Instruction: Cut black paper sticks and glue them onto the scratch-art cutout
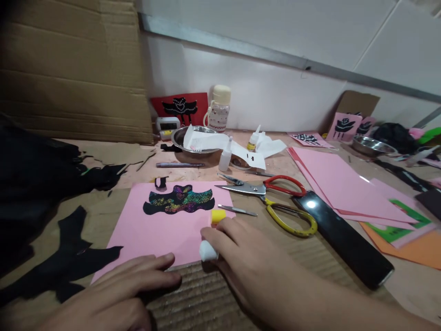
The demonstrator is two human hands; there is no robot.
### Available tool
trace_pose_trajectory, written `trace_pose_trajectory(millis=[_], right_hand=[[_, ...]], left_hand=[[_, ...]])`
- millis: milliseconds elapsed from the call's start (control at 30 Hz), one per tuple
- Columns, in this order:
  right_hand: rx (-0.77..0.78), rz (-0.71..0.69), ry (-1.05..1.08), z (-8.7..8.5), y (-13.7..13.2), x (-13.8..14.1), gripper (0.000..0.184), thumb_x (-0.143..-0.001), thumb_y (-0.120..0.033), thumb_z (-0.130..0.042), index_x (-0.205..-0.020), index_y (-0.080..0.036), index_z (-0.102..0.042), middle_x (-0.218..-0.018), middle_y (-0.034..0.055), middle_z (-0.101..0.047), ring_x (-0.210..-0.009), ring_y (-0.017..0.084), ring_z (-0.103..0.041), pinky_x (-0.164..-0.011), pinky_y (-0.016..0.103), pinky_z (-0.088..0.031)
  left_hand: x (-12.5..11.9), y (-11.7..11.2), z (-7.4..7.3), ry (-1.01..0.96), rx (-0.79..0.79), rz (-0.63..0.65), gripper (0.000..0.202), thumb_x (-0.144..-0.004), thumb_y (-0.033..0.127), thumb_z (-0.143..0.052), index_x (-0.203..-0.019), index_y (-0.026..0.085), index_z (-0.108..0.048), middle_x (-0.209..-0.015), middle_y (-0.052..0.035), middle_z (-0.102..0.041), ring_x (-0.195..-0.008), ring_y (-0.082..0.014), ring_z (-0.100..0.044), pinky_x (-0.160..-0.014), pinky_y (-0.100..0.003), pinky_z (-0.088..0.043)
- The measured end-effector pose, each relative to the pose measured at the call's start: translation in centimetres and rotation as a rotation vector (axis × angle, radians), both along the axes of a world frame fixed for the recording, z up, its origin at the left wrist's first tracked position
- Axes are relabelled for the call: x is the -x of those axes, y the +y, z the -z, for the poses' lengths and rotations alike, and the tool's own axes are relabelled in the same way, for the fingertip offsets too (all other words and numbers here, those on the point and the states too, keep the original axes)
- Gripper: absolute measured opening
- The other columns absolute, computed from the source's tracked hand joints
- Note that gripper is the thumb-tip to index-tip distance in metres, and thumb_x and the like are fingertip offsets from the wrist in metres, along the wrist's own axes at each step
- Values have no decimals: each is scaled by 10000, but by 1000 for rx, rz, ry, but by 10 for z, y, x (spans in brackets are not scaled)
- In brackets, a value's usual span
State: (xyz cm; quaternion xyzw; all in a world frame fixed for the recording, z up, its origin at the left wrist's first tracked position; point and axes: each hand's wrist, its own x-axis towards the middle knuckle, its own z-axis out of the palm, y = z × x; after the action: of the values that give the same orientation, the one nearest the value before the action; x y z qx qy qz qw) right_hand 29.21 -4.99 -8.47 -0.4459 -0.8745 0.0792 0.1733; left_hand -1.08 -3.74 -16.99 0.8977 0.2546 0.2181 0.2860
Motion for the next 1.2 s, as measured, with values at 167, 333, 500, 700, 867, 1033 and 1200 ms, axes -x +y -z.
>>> trace_pose_trajectory(millis=[167,333,500,700,867,1033,1200], right_hand=[[3,2,-53,1,6,0,252,-1044,-207,-682,-1286,-234,-747,-1226,136,-830,-1030,299,-798,-869,402,-628],[25,11,7,-4,6,-2,362,-1111,-329,-612,-1415,-149,-691,-1340,207,-794,-1180,351,-767,-1000,493,-612],[139,60,171,-14,-3,7,357,-1073,-328,-641,-1401,-194,-689,-1352,157,-786,-1195,332,-741,-1057,486,-575],[283,-6,357,-18,-12,22,356,-1145,-448,-485,-1263,-189,-698,-1251,123,-793,-1130,283,-733,-984,378,-579],[356,55,387,-18,-14,23,300,-1125,-471,-511,-1165,-209,-651,-1117,85,-763,-1018,262,-711,-914,355,-559],[341,174,391,-19,-11,22,338,-1083,-479,-570,-1246,-190,-637,-1209,102,-753,-1083,277,-697,-944,365,-551],[378,94,466,-20,-8,22,439,-1121,-607,-495,-1022,-224,-685,-1070,73,-764,-1048,267,-707,-948,354,-553]], left_hand=[[-11,-5,-47,-25,-54,-34,165,-928,220,-666,-874,332,-774,-1358,29,-836,-1317,-253,-758,-1166,-346,-594],[-19,-9,-76,-93,-13,-137,257,-971,230,-582,-867,315,-800,-1295,-12,-848,-1287,-233,-766,-1056,-308,-633],[-21,2,-67,-51,10,-161,245,-987,308,-593,-850,272,-793,-1356,-91,-793,-1365,-308,-700,-1163,-473,-565],[-20,5,-59,-26,-35,-187,175,-963,362,-630,-957,230,-746,-1345,-166,-722,-1332,-371,-673,-1124,-590,-566],[-18,3,-62,-62,-90,-175,303,-931,229,-585,-1205,181,-707,-1309,-150,-737,-1230,-306,-722,-1060,-503,-616],[-17,-6,-66,3,-354,-59,281,-992,141,-522,-1024,194,-796,-1116,-109,-803,-1018,-285,-772,-892,-451,-656],[-22,-17,-65,19,-520,-19,315,-1027,103,-524,-1099,167,-824,-1048,-106,-823,-919,-289,-780,-808,-451,-664]])
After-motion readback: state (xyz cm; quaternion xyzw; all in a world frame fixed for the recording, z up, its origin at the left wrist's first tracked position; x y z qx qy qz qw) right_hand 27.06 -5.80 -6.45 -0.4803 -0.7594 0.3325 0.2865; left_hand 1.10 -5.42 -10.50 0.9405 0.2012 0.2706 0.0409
